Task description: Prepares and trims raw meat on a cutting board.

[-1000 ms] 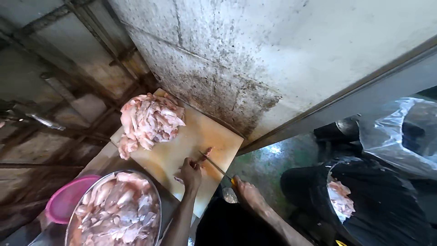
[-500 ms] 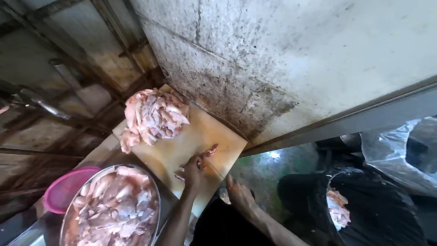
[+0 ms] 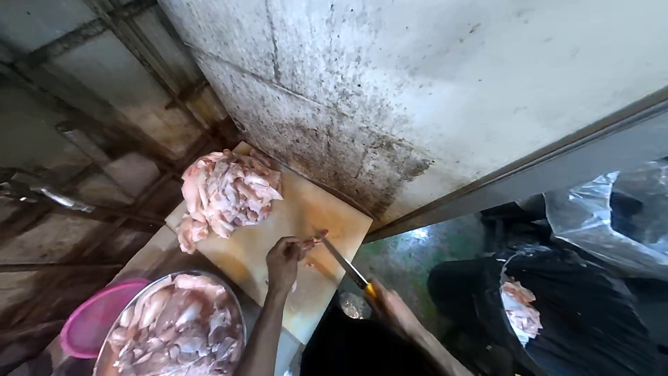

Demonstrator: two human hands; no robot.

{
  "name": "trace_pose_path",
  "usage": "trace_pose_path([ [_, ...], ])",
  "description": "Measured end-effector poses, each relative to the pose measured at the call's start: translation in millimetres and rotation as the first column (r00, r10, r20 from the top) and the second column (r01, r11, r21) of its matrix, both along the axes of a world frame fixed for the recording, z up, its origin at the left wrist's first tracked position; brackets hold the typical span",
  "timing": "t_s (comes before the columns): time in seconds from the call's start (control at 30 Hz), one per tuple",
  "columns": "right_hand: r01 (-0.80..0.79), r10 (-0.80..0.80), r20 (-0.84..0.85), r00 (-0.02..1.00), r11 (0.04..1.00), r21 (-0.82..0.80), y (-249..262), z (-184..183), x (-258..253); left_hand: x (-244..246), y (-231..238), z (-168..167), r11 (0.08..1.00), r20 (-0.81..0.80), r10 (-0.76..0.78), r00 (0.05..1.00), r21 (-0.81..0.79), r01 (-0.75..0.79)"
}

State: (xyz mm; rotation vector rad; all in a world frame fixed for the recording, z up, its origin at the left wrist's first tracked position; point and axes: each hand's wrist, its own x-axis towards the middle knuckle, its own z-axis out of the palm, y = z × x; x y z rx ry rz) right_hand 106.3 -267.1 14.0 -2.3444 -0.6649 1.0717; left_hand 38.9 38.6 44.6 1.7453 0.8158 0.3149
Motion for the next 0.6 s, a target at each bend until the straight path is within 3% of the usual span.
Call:
trace_pose_path([
  [0.07, 0.105, -0.106, 0.05, 0.993, 0.994, 0.032, -30, -3, -13, 13, -3, -5, 0.983, 0.076, -0.041, 0.996, -0.174, 0.054],
  [0.13, 0.175, -0.177, 0.101, 0.979, 0.984, 0.033, -52, -5, -23, 25, -2, -15, 0.973, 0.023, -0.096, 0.995, -0.209, 0.098],
  [0.23, 0.234, -0.234, 0.126, 0.964, 0.972, 0.017, -73, -4, -35, 38, 0, -15, 0.973, -0.315, -0.174, 0.933, 0.091, 0.212],
  [0.3, 0.264, -0.262, 0.122, 0.957, 0.965, 0.001, -82, -1, -38, 43, 0, -14, 0.934, -0.418, -0.161, 0.894, 0.227, 0.274],
  [0.6, 0.375, -0.366, 0.109, 0.924, 0.923, -0.084, -117, 1, -46, 67, -26, -27, 0.793, -0.564, -0.241, 0.79, 0.355, 0.495],
])
